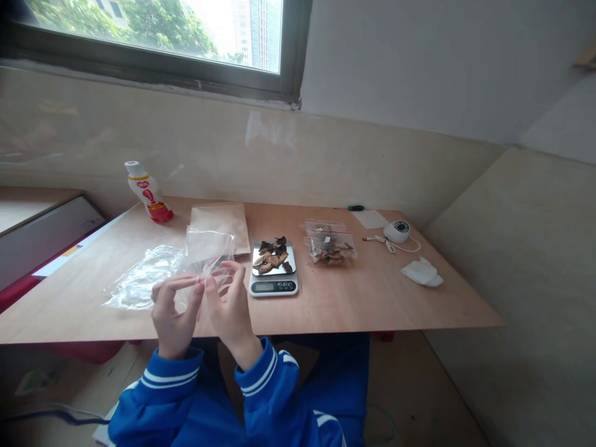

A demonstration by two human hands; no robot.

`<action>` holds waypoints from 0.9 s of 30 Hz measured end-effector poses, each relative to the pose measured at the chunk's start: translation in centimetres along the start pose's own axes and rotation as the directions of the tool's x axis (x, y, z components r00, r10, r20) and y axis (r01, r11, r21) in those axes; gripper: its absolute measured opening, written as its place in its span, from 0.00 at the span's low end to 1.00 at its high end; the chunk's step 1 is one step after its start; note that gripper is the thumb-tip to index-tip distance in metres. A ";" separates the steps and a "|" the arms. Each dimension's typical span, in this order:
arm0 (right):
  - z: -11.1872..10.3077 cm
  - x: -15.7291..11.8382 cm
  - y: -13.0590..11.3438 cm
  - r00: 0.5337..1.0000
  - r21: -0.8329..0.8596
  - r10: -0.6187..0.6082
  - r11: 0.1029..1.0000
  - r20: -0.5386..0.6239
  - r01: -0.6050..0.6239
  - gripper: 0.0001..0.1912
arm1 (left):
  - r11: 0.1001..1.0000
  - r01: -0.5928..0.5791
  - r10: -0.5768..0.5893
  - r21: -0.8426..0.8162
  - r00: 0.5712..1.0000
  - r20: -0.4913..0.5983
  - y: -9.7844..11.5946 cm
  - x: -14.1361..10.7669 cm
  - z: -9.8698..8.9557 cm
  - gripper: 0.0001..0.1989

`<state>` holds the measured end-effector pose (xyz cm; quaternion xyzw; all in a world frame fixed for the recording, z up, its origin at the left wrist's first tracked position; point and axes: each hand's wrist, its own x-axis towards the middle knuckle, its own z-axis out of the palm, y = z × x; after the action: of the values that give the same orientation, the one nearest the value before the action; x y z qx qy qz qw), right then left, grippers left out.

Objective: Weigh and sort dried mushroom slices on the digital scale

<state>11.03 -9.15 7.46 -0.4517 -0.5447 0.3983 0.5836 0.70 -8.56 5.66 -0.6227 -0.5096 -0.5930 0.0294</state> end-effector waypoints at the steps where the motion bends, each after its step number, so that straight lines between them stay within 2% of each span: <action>1: -0.2 0.0 0.1 1.000 0.006 0.006 1.000 -0.017 -0.006 0.15 | 1.000 0.003 -0.003 -0.009 1.000 0.001 0.2 -0.1 0.3 0.06; 4: -1.9 -0.2 0.8 1.000 -0.039 -0.019 0.999 0.001 0.019 0.12 | 0.997 0.046 -0.048 -0.057 0.999 -0.026 0.1 -0.5 1.1 0.07; 8: -6.6 0.5 2.1 0.983 -0.277 -0.183 0.946 -0.024 0.169 0.13 | 0.981 0.097 -0.104 -0.170 0.994 -0.034 -1.5 -1.1 2.6 0.08; 11: -10.5 2.1 3.4 0.969 -0.457 -0.247 0.865 -0.031 0.206 0.15 | 0.957 0.176 -0.214 -0.229 0.965 -0.154 -3.2 -1.3 4.2 0.09; 13: -12.6 3.2 4.4 0.969 -0.583 -0.245 0.784 0.024 0.213 0.15 | 0.940 0.204 -0.276 -0.275 0.926 -0.256 -4.1 -1.3 5.3 0.08; 15: -13.9 4.1 5.6 0.970 -0.687 -0.225 0.691 0.090 0.224 0.16 | 0.934 0.188 -0.286 -0.303 0.903 -0.322 -4.7 -1.1 6.0 0.07; 17: -14.6 4.7 6.8 0.972 -0.737 -0.197 0.638 0.127 0.225 0.15 | 0.937 0.162 -0.274 -0.308 0.890 -0.364 -5.0 -1.0 6.4 0.06; 20: -15.0 5.2 8.1 0.976 -0.751 -0.171 0.625 0.135 0.213 0.12 | 0.948 0.154 -0.258 -0.278 0.885 -0.388 -4.7 -1.0 6.2 0.06; 22: -15.0 5.5 8.5 0.979 -0.756 -0.186 0.629 0.082 0.182 0.11 | 0.957 0.159 -0.244 -0.244 0.895 -0.374 -4.5 -1.1 6.1 0.06; 24: -14.8 5.8 8.5 0.977 -0.769 -0.215 0.628 -0.020 0.122 0.10 | 0.960 0.186 -0.252 -0.211 0.904 -0.345 -4.5 -1.1 6.0 0.07; 27: -14.2 6.1 8.4 0.967 -0.813 -0.224 0.581 -0.124 0.031 0.12 | 0.952 0.241 -0.291 -0.188 0.903 -0.316 -4.9 -1.3 6.0 0.07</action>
<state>25.97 -2.31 1.09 -0.6659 -0.6309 0.0147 0.3980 1.99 -3.14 0.14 -0.4359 -0.5331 -0.7250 -0.0096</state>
